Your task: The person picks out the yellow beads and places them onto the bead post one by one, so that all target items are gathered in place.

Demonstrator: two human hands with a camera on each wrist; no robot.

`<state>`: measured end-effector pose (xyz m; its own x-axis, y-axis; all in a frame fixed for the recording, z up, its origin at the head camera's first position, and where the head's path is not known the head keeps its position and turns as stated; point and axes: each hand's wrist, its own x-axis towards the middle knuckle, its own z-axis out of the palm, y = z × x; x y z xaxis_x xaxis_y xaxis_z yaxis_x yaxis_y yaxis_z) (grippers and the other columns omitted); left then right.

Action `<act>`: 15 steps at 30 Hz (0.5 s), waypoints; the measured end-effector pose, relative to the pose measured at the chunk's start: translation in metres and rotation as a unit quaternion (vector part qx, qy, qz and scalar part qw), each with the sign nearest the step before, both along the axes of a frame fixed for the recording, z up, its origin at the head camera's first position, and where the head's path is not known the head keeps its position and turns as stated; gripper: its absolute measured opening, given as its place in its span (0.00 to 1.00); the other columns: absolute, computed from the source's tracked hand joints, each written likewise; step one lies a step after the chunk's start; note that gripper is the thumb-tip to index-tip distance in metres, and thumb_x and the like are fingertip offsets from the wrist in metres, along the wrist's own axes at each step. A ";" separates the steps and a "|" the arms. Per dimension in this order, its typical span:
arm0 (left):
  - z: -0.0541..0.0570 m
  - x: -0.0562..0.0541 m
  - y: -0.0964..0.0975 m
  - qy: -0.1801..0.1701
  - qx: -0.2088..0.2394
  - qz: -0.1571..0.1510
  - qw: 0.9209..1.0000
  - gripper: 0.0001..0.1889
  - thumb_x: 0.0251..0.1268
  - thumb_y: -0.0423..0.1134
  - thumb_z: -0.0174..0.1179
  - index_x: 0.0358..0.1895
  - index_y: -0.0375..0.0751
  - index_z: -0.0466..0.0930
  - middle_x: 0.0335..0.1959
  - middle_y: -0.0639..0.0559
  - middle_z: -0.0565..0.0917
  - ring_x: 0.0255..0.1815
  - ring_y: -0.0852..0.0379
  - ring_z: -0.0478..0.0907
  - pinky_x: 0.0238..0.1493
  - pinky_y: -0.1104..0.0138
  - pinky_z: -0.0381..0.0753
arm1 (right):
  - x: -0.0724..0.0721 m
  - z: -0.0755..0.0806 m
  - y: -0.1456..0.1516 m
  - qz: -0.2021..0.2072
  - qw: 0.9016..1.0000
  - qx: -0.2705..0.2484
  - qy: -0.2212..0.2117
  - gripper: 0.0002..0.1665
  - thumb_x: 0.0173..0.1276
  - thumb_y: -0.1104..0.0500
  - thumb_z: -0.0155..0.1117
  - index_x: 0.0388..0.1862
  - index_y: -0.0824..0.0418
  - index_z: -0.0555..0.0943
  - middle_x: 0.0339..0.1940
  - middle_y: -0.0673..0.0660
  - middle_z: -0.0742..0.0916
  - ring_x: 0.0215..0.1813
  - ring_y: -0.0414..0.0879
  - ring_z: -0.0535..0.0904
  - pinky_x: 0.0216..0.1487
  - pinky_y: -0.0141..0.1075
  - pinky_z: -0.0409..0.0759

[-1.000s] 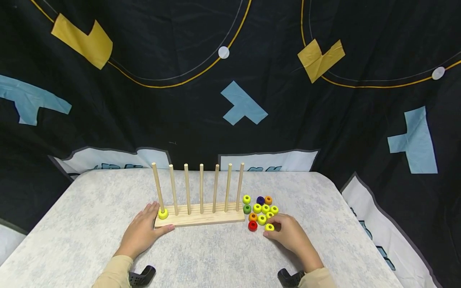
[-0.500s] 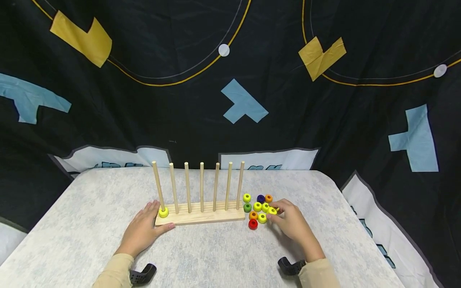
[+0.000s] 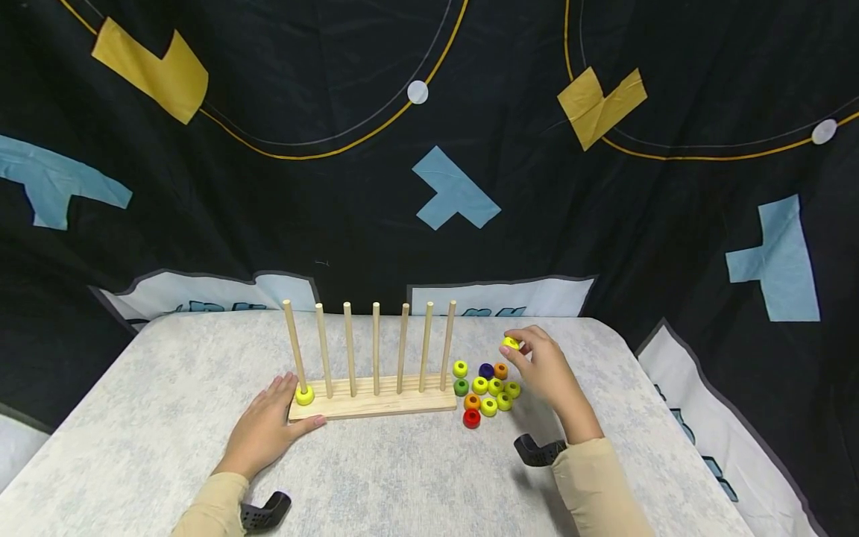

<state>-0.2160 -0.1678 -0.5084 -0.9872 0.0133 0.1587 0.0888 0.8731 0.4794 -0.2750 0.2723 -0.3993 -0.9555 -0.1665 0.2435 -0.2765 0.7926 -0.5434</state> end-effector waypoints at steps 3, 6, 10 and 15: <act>0.000 0.000 0.000 -0.001 0.000 0.000 1.000 0.60 0.53 0.75 0.59 0.74 0.26 0.57 0.77 0.33 0.59 0.79 0.34 0.52 0.80 0.42 0.51 | -0.008 0.010 -0.005 -0.001 1.000 -0.001 0.011 0.22 0.73 0.53 0.63 0.61 0.62 0.79 0.53 0.60 0.83 0.50 0.53 0.79 0.41 0.37 0.83; 0.001 0.000 0.001 0.000 0.000 -0.001 1.000 0.60 0.53 0.75 0.59 0.74 0.26 0.57 0.77 0.33 0.59 0.79 0.34 0.53 0.80 0.42 0.51 | -0.015 0.020 -0.011 0.001 1.000 0.004 0.019 0.21 0.74 0.52 0.62 0.61 0.60 0.79 0.53 0.59 0.83 0.49 0.53 0.78 0.43 0.37 0.83; 0.002 0.001 0.001 0.003 0.002 -0.004 1.000 0.59 0.53 0.74 0.60 0.74 0.26 0.58 0.77 0.33 0.59 0.79 0.34 0.53 0.80 0.43 0.51 | -0.022 0.034 -0.020 0.013 1.000 0.006 0.028 0.21 0.73 0.53 0.63 0.60 0.61 0.80 0.52 0.59 0.83 0.49 0.52 0.78 0.46 0.42 0.84; 0.002 0.000 0.000 0.003 0.001 -0.002 1.000 0.59 0.53 0.75 0.60 0.74 0.25 0.58 0.77 0.32 0.59 0.79 0.34 0.53 0.80 0.43 0.51 | -0.030 0.047 -0.033 0.029 0.999 0.008 0.031 0.21 0.72 0.55 0.65 0.60 0.62 0.80 0.51 0.59 0.83 0.47 0.51 0.77 0.46 0.40 0.83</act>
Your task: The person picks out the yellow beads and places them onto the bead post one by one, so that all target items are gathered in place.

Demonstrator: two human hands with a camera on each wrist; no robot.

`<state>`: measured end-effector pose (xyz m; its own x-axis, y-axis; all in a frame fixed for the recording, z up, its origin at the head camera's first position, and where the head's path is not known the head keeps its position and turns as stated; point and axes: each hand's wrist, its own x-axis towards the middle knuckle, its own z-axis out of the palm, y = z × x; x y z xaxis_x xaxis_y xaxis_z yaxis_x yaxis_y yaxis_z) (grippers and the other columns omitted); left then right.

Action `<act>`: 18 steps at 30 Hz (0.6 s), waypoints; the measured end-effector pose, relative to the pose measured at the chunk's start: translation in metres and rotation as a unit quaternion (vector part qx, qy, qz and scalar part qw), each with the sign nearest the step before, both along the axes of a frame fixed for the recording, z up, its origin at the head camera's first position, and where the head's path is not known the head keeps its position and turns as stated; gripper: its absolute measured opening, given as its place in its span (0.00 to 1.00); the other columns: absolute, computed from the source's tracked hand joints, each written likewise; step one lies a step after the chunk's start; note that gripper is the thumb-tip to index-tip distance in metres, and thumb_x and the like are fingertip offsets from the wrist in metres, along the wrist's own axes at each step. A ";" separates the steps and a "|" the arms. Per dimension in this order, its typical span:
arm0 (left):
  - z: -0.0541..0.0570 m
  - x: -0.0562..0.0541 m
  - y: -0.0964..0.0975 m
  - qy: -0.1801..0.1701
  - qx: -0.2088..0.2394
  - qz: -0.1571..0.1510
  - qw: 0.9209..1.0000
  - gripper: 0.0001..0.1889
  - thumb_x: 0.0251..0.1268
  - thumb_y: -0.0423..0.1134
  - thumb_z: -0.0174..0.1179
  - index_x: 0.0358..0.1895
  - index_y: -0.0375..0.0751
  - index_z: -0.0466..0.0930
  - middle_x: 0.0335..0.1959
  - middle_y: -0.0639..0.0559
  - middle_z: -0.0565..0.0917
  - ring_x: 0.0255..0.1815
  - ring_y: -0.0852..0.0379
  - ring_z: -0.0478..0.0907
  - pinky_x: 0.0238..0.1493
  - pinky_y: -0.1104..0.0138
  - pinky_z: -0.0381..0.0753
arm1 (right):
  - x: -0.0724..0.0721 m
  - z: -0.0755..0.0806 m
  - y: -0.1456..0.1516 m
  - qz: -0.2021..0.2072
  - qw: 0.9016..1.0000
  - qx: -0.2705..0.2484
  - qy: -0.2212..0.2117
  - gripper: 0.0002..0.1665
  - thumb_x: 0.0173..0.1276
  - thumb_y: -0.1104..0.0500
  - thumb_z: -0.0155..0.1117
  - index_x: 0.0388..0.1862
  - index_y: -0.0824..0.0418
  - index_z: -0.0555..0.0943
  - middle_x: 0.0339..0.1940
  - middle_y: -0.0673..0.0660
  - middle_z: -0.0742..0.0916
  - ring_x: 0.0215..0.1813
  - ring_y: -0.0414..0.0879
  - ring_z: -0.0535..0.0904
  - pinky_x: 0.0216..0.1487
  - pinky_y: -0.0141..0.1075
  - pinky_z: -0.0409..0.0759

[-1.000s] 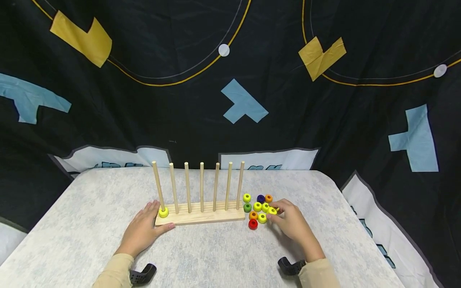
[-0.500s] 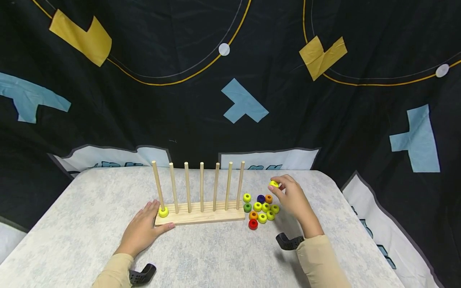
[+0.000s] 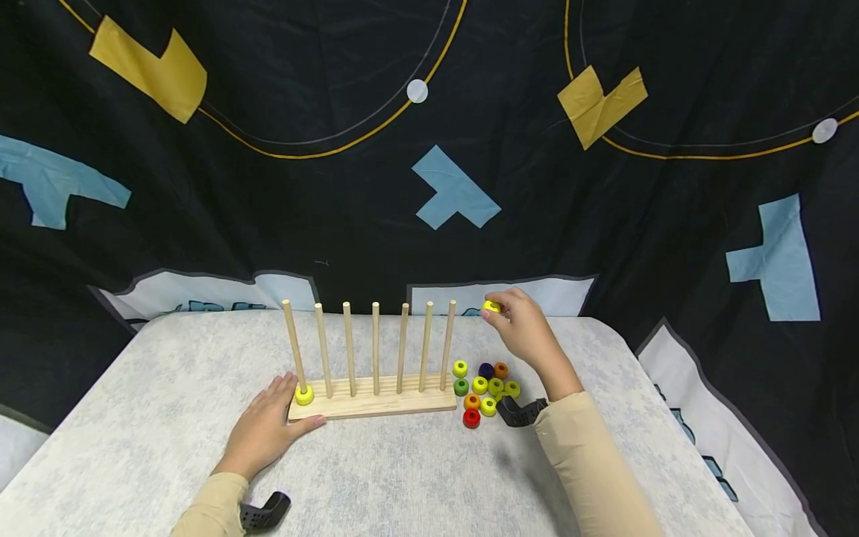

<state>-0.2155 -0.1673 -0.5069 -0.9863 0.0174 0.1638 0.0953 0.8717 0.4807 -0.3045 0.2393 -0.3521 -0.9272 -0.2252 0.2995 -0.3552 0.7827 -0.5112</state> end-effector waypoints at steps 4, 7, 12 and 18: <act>0.000 0.000 0.000 0.001 -0.002 0.001 1.000 0.60 0.53 0.75 0.59 0.73 0.25 0.58 0.77 0.33 0.59 0.79 0.34 0.53 0.80 0.43 0.51 | -0.004 0.011 -0.009 0.005 1.000 -0.002 0.010 0.22 0.72 0.56 0.65 0.61 0.62 0.80 0.51 0.60 0.82 0.46 0.50 0.75 0.45 0.38 0.82; 0.000 -0.001 -0.001 0.002 -0.001 0.000 1.000 0.60 0.53 0.75 0.59 0.73 0.25 0.58 0.77 0.32 0.59 0.79 0.34 0.53 0.80 0.42 0.51 | -0.006 0.020 -0.016 0.009 1.000 -0.009 0.018 0.23 0.71 0.56 0.65 0.62 0.62 0.79 0.52 0.60 0.82 0.47 0.51 0.76 0.47 0.40 0.83; -0.001 0.000 -0.001 0.004 -0.002 0.000 1.000 0.60 0.53 0.76 0.58 0.73 0.25 0.59 0.77 0.33 0.60 0.79 0.34 0.53 0.80 0.43 0.51 | -0.007 0.034 -0.028 0.017 0.999 -0.020 0.023 0.23 0.71 0.56 0.66 0.63 0.61 0.79 0.54 0.59 0.82 0.51 0.51 0.77 0.52 0.43 0.85; -0.002 -0.001 -0.001 0.004 -0.004 0.000 1.000 0.60 0.53 0.76 0.59 0.73 0.26 0.59 0.77 0.33 0.60 0.79 0.34 0.54 0.80 0.44 0.50 | -0.006 0.046 -0.044 0.035 0.998 -0.026 0.039 0.23 0.70 0.57 0.67 0.62 0.61 0.80 0.52 0.57 0.83 0.50 0.50 0.78 0.52 0.43 0.86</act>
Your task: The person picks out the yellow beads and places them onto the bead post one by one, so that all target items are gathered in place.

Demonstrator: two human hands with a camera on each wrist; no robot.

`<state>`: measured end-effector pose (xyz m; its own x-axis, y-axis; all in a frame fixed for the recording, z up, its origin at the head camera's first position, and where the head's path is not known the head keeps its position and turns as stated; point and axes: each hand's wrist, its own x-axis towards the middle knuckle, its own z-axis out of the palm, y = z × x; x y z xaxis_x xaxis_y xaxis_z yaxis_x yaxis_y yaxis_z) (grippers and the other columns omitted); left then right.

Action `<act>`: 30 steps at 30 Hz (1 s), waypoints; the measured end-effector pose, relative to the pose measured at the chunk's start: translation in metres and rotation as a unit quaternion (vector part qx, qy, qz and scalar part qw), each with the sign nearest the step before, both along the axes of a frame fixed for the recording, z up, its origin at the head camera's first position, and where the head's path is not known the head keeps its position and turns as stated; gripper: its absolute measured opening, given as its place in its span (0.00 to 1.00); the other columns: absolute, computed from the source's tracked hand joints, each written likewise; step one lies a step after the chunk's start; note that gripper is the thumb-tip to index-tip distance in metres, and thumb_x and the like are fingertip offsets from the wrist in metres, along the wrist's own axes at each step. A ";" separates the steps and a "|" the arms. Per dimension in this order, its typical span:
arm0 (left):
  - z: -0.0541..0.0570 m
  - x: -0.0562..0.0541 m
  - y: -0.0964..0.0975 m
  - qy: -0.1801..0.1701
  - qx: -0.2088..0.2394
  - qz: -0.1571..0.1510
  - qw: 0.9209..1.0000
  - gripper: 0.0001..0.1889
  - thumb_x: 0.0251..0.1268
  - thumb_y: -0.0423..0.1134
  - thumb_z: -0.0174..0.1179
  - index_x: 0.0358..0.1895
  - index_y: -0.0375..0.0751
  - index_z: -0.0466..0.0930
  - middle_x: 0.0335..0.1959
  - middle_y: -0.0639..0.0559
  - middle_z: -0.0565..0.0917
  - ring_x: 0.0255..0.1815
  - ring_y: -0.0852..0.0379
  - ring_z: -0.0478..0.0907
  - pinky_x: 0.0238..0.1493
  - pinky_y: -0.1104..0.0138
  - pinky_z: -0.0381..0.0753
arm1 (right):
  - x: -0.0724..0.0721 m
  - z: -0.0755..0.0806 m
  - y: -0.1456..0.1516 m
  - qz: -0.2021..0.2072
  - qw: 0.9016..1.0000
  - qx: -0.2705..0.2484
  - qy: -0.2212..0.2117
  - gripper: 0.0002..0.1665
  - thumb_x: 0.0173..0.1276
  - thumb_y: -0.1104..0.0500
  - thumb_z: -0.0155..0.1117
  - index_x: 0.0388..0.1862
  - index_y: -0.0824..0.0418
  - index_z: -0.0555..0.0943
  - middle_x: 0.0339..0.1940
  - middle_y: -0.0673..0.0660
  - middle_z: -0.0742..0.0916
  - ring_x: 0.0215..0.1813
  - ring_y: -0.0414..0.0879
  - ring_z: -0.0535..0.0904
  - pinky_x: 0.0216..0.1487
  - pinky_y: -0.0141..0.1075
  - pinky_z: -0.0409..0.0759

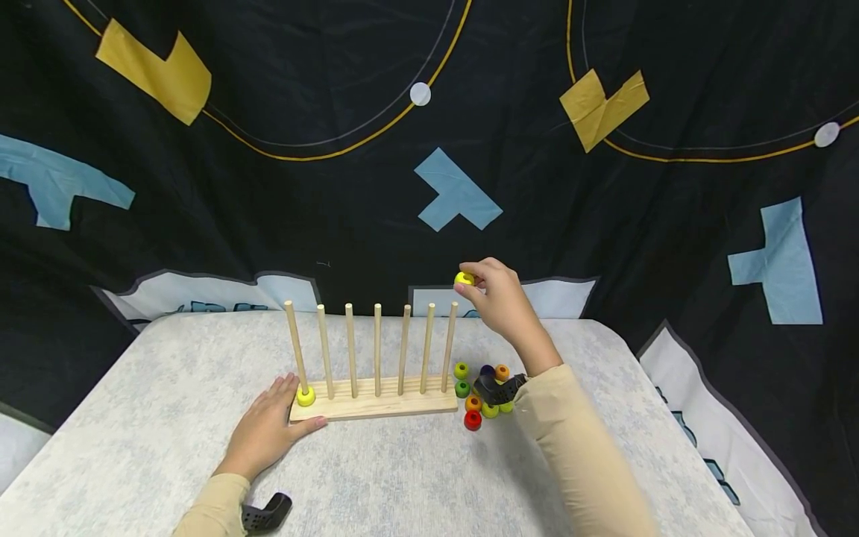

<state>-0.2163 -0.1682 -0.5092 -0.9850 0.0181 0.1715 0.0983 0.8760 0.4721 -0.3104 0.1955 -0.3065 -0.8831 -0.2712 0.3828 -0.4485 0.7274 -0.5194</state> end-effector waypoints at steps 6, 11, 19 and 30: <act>0.000 0.000 0.000 0.001 -0.001 0.001 1.000 0.59 0.53 0.74 0.60 0.73 0.26 0.59 0.77 0.33 0.60 0.79 0.34 0.54 0.80 0.43 0.51 | 0.001 0.008 -0.017 0.018 1.000 0.000 0.016 0.23 0.69 0.57 0.67 0.62 0.61 0.80 0.52 0.56 0.83 0.47 0.48 0.78 0.50 0.39 0.85; 0.001 0.001 0.000 0.000 -0.002 0.002 1.000 0.59 0.53 0.75 0.60 0.73 0.26 0.59 0.77 0.33 0.60 0.79 0.34 0.54 0.80 0.43 0.51 | 0.001 0.012 -0.032 0.038 0.999 -0.003 0.029 0.22 0.70 0.57 0.67 0.61 0.61 0.80 0.51 0.56 0.84 0.47 0.48 0.79 0.50 0.38 0.85; -0.001 0.000 0.000 0.001 -0.004 0.003 1.000 0.60 0.52 0.77 0.58 0.73 0.26 0.59 0.77 0.34 0.60 0.79 0.35 0.54 0.80 0.43 0.52 | 0.004 0.017 -0.061 0.075 0.996 -0.001 0.041 0.22 0.69 0.57 0.68 0.61 0.61 0.81 0.47 0.54 0.84 0.45 0.46 0.80 0.48 0.36 0.85; -0.002 0.000 -0.001 0.007 -0.004 0.004 1.000 0.61 0.51 0.78 0.57 0.73 0.26 0.60 0.76 0.34 0.61 0.79 0.35 0.55 0.80 0.44 0.52 | 0.009 0.020 -0.099 0.117 0.992 -0.002 0.042 0.23 0.67 0.58 0.70 0.60 0.61 0.82 0.46 0.53 0.85 0.44 0.44 0.80 0.47 0.32 0.85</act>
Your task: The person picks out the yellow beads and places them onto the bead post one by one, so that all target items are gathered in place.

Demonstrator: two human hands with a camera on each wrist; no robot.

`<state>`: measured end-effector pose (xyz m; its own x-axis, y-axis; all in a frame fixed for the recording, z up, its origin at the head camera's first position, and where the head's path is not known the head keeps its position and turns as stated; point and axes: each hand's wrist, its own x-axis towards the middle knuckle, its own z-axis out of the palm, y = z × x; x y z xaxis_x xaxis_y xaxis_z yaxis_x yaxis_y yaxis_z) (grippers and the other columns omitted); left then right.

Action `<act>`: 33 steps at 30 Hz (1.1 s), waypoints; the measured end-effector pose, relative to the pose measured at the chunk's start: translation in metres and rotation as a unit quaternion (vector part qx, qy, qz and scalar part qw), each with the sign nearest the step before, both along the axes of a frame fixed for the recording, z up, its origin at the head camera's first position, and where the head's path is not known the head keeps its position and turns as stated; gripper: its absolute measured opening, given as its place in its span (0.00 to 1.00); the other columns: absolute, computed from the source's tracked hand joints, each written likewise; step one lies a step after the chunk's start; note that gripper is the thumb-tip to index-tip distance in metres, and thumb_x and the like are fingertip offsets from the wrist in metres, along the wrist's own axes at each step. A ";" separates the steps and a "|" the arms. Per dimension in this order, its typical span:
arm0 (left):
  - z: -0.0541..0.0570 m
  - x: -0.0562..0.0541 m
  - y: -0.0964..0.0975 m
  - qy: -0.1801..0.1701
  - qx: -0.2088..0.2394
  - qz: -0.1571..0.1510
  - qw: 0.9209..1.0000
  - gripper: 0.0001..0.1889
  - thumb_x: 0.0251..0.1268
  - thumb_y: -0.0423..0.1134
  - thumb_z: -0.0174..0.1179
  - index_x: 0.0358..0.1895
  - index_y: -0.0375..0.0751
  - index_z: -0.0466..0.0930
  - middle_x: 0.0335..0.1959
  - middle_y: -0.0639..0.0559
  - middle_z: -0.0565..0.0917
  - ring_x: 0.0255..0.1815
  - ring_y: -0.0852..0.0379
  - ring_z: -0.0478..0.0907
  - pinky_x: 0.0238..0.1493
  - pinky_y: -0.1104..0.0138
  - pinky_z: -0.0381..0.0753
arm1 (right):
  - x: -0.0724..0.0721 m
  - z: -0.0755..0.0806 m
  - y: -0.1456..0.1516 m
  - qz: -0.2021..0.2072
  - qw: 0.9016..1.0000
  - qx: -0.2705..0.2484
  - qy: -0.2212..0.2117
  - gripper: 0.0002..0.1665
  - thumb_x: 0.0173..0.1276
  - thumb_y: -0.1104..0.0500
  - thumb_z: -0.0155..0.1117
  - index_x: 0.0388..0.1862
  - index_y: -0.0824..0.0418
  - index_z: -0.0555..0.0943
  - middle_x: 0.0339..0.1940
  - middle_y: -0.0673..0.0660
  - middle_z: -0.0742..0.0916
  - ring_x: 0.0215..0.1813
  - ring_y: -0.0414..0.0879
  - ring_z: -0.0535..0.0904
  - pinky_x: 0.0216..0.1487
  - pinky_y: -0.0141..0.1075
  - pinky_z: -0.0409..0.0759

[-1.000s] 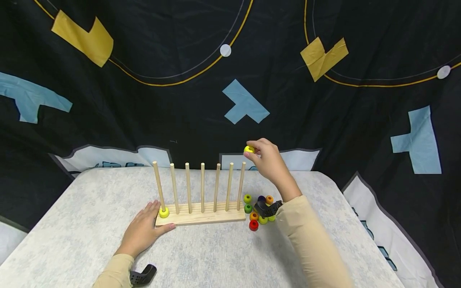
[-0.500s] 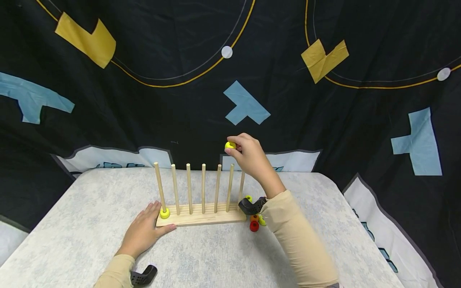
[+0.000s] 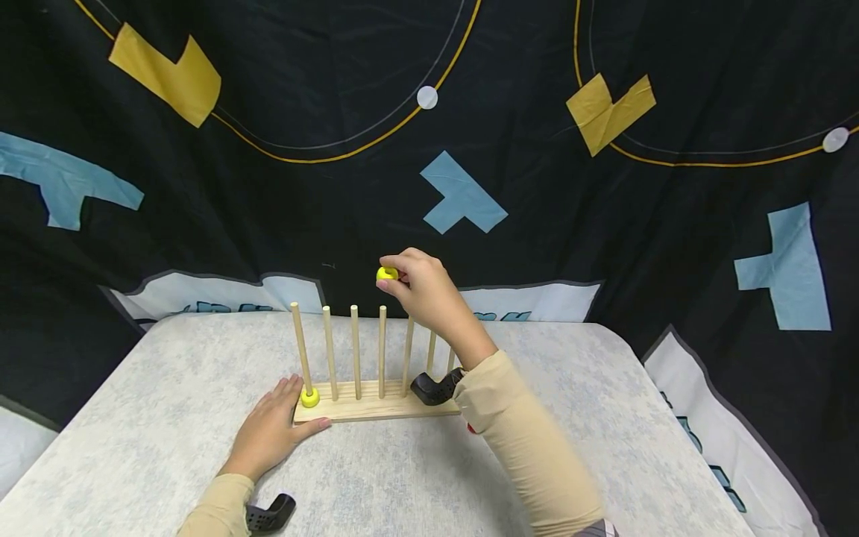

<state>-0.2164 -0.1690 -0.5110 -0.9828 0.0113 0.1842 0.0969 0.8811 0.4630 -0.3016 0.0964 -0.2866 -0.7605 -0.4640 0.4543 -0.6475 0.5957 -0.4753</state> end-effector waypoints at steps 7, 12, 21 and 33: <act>0.000 0.001 0.000 -0.004 0.005 0.000 1.000 0.60 0.52 0.76 0.59 0.73 0.26 0.60 0.76 0.33 0.61 0.79 0.35 0.55 0.80 0.43 0.52 | 0.003 0.000 -0.019 0.021 1.000 0.003 0.007 0.23 0.68 0.58 0.69 0.61 0.60 0.81 0.46 0.52 0.85 0.42 0.43 0.79 0.44 0.29 0.84; 0.000 0.002 0.001 -0.004 0.000 0.002 1.000 0.59 0.52 0.75 0.61 0.73 0.26 0.60 0.76 0.33 0.61 0.79 0.35 0.55 0.80 0.43 0.53 | 0.006 0.000 -0.032 0.038 0.999 0.006 0.012 0.22 0.68 0.58 0.69 0.60 0.60 0.82 0.47 0.53 0.85 0.42 0.42 0.79 0.45 0.27 0.84; 0.002 0.002 0.002 -0.009 -0.001 0.006 1.000 0.58 0.53 0.73 0.63 0.73 0.27 0.60 0.76 0.33 0.62 0.78 0.34 0.56 0.79 0.42 0.54 | 0.013 -0.002 -0.055 0.070 0.997 0.010 0.017 0.22 0.67 0.60 0.69 0.59 0.61 0.82 0.49 0.53 0.88 0.42 0.41 0.81 0.45 0.25 0.84; 0.002 0.001 0.001 -0.007 0.003 -0.001 1.000 0.59 0.52 0.76 0.60 0.74 0.28 0.59 0.76 0.34 0.62 0.78 0.35 0.56 0.79 0.43 0.55 | 0.018 -0.007 -0.079 0.114 0.993 0.016 0.032 0.21 0.68 0.59 0.67 0.60 0.62 0.81 0.51 0.54 0.88 0.40 0.40 0.79 0.43 0.21 0.79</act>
<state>-0.2155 -0.1680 -0.5086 -0.9852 0.0124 0.1709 0.0926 0.8778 0.4700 -0.2839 0.0173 -0.2935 -0.6043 -0.6358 0.4802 -0.7953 0.4450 -0.4117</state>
